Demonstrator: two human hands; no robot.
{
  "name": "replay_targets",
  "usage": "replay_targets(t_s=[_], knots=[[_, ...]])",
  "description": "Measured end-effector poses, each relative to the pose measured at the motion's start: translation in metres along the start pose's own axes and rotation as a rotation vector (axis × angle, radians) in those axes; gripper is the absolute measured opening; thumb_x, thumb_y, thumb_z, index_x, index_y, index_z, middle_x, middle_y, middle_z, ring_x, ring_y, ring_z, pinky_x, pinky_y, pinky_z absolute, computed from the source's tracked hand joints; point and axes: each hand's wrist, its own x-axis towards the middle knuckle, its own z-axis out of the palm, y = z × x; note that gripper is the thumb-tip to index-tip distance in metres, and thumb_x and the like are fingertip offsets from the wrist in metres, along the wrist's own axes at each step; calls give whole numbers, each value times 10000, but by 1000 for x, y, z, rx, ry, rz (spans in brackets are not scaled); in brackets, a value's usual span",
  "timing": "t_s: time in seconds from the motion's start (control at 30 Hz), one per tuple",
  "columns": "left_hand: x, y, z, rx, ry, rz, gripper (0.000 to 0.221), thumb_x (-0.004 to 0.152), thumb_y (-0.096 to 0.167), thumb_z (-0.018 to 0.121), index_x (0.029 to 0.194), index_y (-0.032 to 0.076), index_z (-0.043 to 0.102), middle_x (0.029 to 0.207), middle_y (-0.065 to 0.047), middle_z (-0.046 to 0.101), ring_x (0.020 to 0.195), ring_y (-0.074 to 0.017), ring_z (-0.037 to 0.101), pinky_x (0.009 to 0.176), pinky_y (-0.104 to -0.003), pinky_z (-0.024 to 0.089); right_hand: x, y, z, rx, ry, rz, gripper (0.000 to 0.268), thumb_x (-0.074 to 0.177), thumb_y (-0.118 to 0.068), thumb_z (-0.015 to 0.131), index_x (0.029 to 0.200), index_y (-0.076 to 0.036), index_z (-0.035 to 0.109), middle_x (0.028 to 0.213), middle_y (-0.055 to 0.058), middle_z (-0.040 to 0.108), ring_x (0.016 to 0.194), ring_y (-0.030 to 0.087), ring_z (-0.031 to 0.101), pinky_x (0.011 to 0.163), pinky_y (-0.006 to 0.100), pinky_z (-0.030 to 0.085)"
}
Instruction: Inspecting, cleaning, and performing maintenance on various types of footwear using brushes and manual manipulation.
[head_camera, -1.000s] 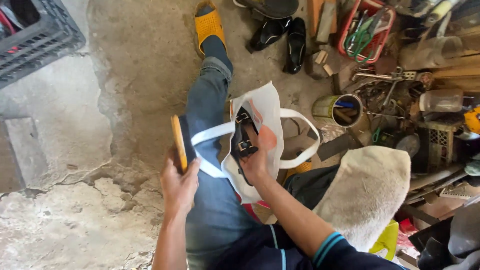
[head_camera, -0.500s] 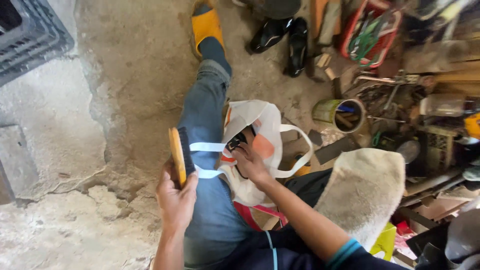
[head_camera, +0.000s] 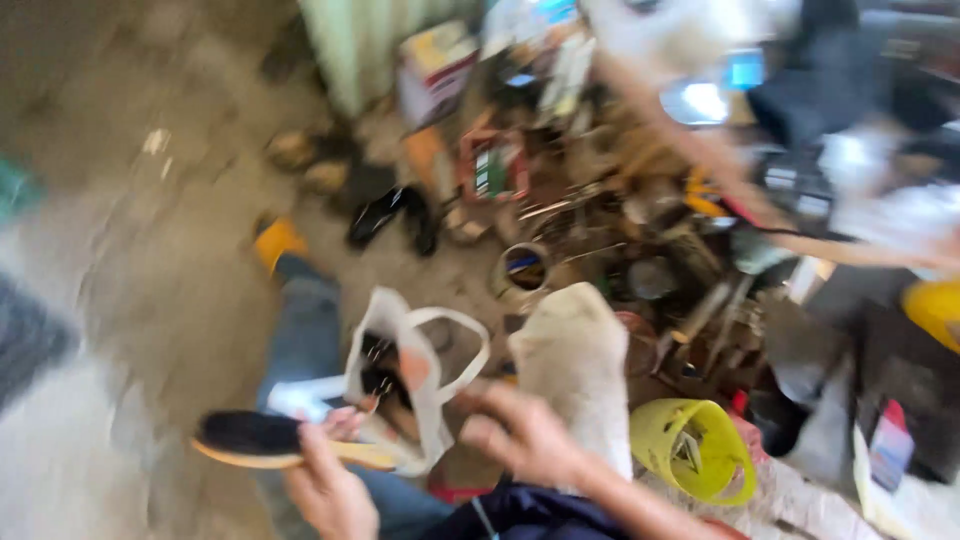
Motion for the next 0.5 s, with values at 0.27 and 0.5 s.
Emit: replay_targets(t_s=[0.27,0.5], knots=[[-129,10,97,154,-881,393,505,1035,365,410,1353,99,697,1436,-101,671,1390,-201,543,1188,-340,307,-104,24,-41,-163,118,-76,524,1046,-174,552,1536,-74,395,1216,178,562,1041,376,627,869,429,534],[-147,46,99,610,-587,88,451,759,277,812,1192,386,747,1364,85,596,609,-194,750,588,-249,568,-171,114,-43,-628,400,195,583,1018,-281,535,1552,-115,372,1116,71,543,1030,268,623,687,387,593]])
